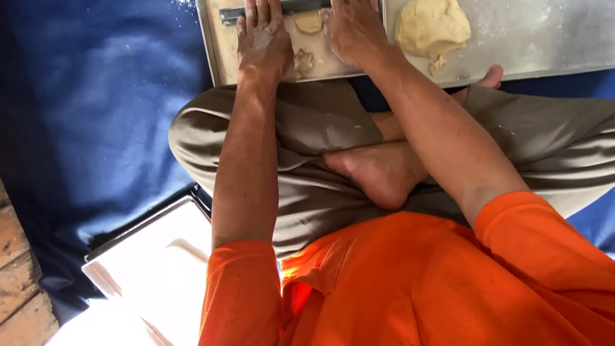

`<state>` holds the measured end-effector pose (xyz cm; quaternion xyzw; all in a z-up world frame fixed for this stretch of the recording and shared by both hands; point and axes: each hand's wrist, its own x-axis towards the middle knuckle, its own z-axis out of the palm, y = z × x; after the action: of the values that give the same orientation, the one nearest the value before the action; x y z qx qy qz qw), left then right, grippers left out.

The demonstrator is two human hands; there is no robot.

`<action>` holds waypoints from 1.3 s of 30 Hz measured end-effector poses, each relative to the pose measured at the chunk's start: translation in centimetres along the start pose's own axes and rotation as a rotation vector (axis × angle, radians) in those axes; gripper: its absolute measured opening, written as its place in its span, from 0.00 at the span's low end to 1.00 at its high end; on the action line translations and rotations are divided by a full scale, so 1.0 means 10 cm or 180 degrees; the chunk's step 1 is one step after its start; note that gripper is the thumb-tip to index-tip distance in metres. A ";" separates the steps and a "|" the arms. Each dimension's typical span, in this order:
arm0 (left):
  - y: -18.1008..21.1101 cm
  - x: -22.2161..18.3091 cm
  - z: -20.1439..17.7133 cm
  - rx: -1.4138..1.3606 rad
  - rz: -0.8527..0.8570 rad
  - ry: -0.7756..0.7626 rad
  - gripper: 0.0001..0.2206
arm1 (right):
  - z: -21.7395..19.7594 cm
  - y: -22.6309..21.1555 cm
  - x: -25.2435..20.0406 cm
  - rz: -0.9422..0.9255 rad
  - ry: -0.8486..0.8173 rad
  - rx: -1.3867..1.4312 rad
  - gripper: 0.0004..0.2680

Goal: Rolling out dough with a rolling pin and using a star-shaped cutter to create cookies and arrange them on a baking tray.

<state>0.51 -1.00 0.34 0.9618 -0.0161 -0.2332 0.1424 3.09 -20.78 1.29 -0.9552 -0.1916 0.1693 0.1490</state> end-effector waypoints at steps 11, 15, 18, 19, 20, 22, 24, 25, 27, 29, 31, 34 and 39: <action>-0.14 0.40 -0.04 -0.0137 0.0146 0.0388 0.33 | -0.30 -0.10 0.35 0.0158 -0.0109 -0.0251 0.22; -0.11 0.02 0.01 -0.0093 0.0240 0.0055 0.37 | -0.08 -0.03 -0.03 -0.0298 0.0232 -0.0348 0.23; 0.05 -0.34 -0.17 -0.0159 0.0166 -0.0392 0.37 | -0.14 -0.11 -0.34 -0.0257 -0.0228 -0.0378 0.27; 0.06 -0.43 -0.15 -0.0144 0.0192 -0.0369 0.34 | -0.12 -0.12 -0.44 -0.0339 -0.0284 -0.0440 0.28; 0.08 -0.50 -0.15 -0.0126 0.0230 -0.0343 0.31 | -0.12 -0.12 -0.53 -0.0411 -0.0334 -0.0506 0.29; 0.10 -0.61 -0.17 -0.0147 0.0206 -0.0386 0.29 | -0.10 -0.15 -0.69 -0.0472 -0.0187 -0.0696 0.28; 0.10 -0.70 -0.16 -0.0172 0.0160 -0.0421 0.27 | -0.06 -0.19 -0.79 -0.0556 -0.0042 -0.0886 0.28; 0.09 -0.72 -0.16 -0.0057 0.0135 -0.0390 0.28 | -0.04 -0.20 -0.82 -0.0495 0.0009 -0.0783 0.27; 0.11 -0.69 -0.14 0.0060 0.0133 -0.0341 0.29 | -0.03 -0.19 -0.80 -0.0421 0.0080 -0.0696 0.27; 0.15 -0.66 -0.09 0.0257 0.0272 0.0193 0.26 | -0.02 -0.16 -0.75 -0.0366 -0.0087 -0.0348 0.29; 0.20 -0.66 -0.13 0.0231 0.0419 0.0190 0.31 | -0.05 -0.14 -0.64 -0.0287 -0.0251 -0.0249 0.30; 0.22 -0.48 -0.19 0.0348 0.0604 0.0039 0.40 | -0.05 -0.09 -0.52 -0.0173 -0.0396 -0.0081 0.32; 0.13 -0.06 -0.19 0.0405 0.0633 0.0101 0.46 | -0.01 -0.08 -0.48 -0.0249 -0.0401 -0.0159 0.34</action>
<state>0.93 -1.64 2.59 0.9661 -0.1239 -0.2012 0.1037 -1.25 -22.12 2.92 -0.9379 -0.2419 0.2182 0.1193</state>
